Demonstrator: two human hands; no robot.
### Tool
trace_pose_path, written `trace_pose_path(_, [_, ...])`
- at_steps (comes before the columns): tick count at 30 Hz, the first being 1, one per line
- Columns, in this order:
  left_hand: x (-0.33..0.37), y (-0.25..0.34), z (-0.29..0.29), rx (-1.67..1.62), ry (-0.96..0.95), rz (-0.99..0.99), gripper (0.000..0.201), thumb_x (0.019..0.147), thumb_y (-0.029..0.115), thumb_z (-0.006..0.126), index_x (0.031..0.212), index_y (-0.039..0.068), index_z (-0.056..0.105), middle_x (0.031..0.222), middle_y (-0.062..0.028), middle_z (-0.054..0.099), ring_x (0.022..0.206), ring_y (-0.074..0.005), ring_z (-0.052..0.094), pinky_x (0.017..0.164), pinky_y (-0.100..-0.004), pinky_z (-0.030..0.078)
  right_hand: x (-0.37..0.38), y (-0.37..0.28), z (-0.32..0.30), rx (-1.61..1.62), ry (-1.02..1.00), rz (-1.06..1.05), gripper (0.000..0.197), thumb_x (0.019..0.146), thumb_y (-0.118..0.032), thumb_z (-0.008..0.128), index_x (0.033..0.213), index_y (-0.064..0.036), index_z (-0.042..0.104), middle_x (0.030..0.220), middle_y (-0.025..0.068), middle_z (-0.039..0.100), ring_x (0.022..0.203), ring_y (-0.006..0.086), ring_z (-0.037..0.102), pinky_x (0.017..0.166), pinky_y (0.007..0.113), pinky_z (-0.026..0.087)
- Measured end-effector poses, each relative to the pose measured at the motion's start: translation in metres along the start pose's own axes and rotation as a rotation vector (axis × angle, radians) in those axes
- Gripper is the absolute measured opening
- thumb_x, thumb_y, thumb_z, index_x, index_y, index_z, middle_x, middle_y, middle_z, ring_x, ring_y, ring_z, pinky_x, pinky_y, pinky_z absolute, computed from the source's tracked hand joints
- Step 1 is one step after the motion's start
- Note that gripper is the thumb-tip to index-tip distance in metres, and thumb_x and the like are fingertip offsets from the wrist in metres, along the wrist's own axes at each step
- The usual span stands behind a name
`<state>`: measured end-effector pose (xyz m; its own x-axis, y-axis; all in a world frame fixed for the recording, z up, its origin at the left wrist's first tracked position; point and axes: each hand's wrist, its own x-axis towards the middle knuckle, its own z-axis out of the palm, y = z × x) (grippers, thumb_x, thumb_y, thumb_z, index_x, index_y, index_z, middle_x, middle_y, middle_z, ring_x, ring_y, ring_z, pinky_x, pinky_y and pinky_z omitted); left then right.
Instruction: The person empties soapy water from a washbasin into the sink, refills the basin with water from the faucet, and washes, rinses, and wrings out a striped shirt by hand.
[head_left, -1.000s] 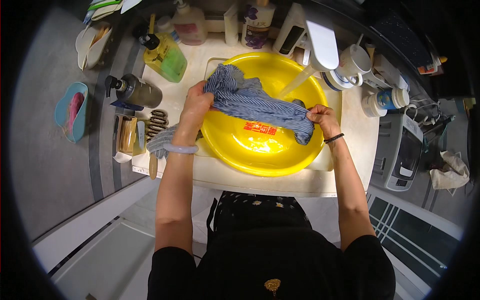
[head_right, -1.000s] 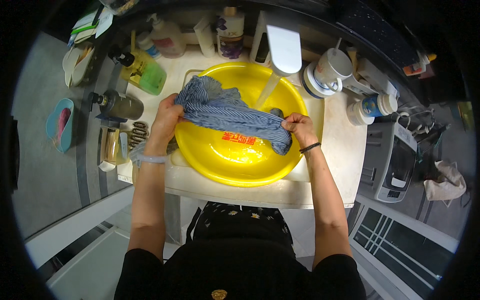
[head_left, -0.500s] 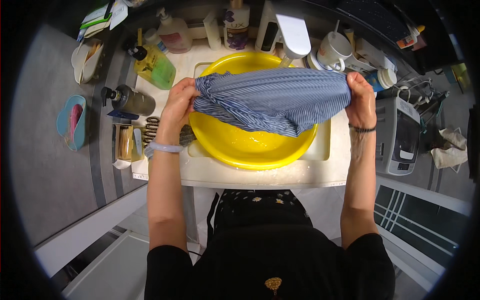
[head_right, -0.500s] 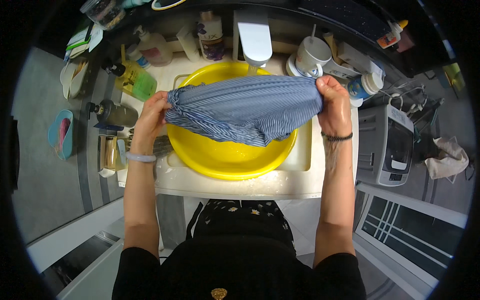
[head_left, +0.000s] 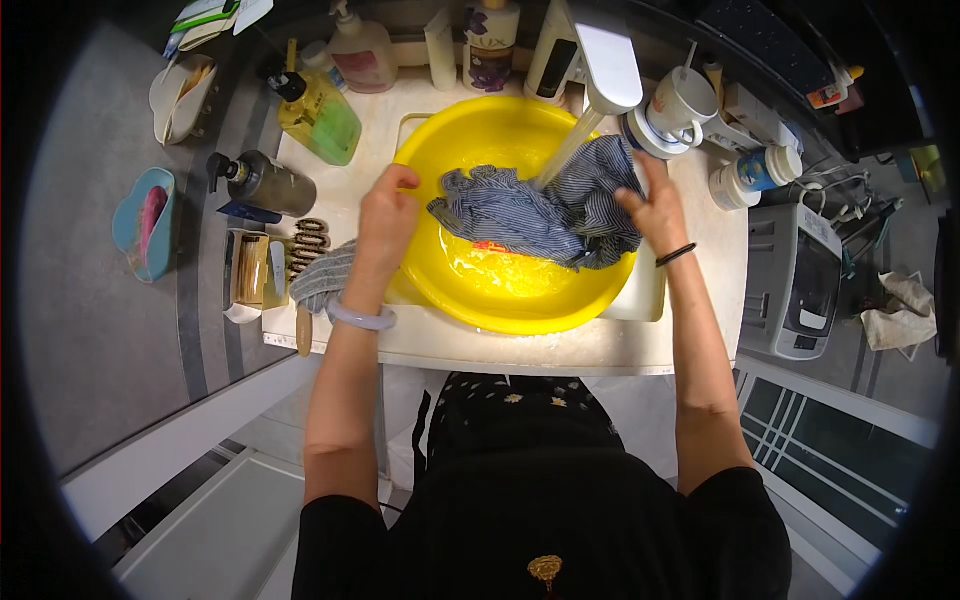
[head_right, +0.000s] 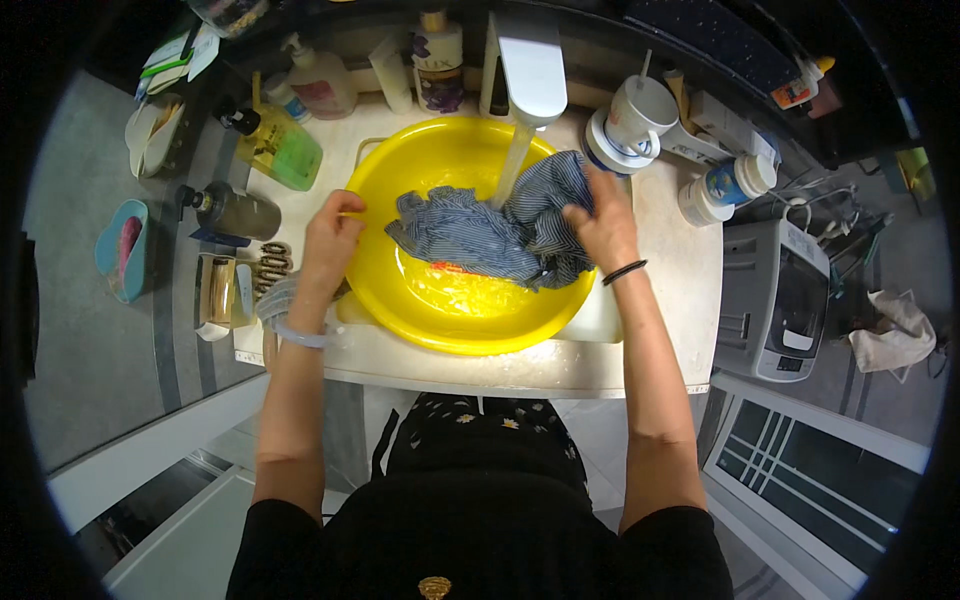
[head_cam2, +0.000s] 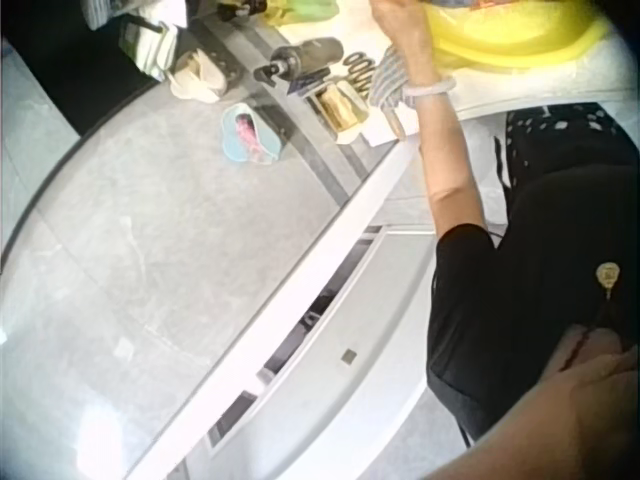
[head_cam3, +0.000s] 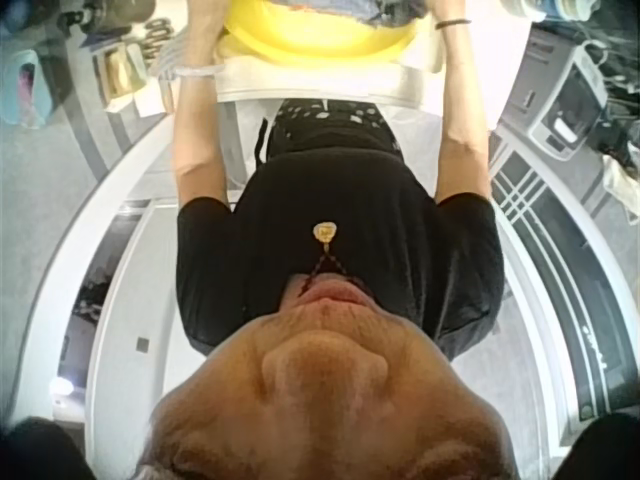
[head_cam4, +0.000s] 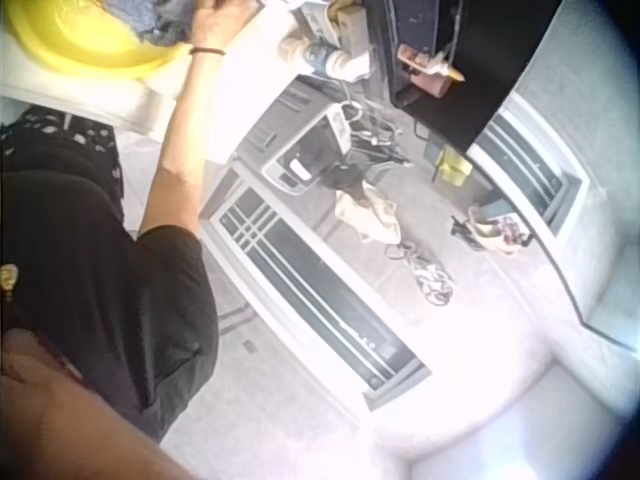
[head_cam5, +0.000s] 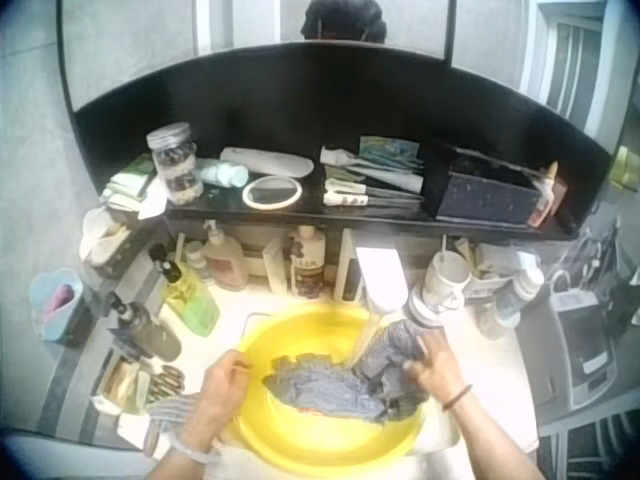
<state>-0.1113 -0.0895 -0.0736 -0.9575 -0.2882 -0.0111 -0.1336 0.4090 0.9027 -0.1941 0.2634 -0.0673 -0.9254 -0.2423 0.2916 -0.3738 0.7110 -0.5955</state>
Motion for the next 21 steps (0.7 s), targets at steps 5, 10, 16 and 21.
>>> trace_pose_path(5, [-0.017,-0.007,0.031,0.19,-0.143,0.109,0.02,0.075,0.003,0.053,0.094,0.001,0.058,0.089,-0.0198,0.062,0.082,-0.0354,0.06,0.074,-0.0394,0.047,-0.043,-0.033,0.035,-0.649,-0.329,-0.113,0.056,0.067,-0.02,0.075,0.119,-0.0083,0.056,0.11,0.0168,0.058,0.11,0.0353,0.05,0.093,0.038,0.042])
trace_pose_path(10, [-0.034,0.003,0.065,0.282,-0.407,0.121,0.027,0.076,0.011,0.06,0.1,0.001,0.057,0.1,-0.0184,0.06,0.093,-0.0345,0.058,0.081,-0.0401,0.046,-0.013,-0.013,0.048,0.352,-0.248,0.539,0.034,0.079,-0.027,0.069,0.103,-0.0043,0.065,0.096,0.0138,0.065,0.09,0.0298,0.062,0.08,0.036,0.048])
trace_pose_path(16, [-0.039,0.046,0.093,0.056,-0.503,0.352,0.083,0.069,0.029,0.073,0.136,-0.001,0.033,0.138,-0.024,0.036,0.127,-0.0384,0.037,0.103,-0.0386,0.033,0.042,-0.086,-0.021,1.749,-0.42,0.667,0.031,0.095,-0.022,0.048,0.107,0.0062,0.056,0.099,0.0155,0.066,0.088,0.0244,0.066,0.084,0.036,0.053])
trace_pose_path(21, [-0.044,0.062,0.091,-0.054,-0.124,0.323,0.058,0.073,0.015,0.068,0.123,-0.003,0.046,0.136,-0.024,0.039,0.121,-0.0371,0.043,0.1,-0.0376,0.036,0.043,-0.136,-0.08,2.058,-0.393,0.65,0.035,0.098,-0.022,0.041,0.111,0.0091,0.052,0.108,0.0202,0.062,0.099,0.0285,0.062,0.091,0.04,0.05])
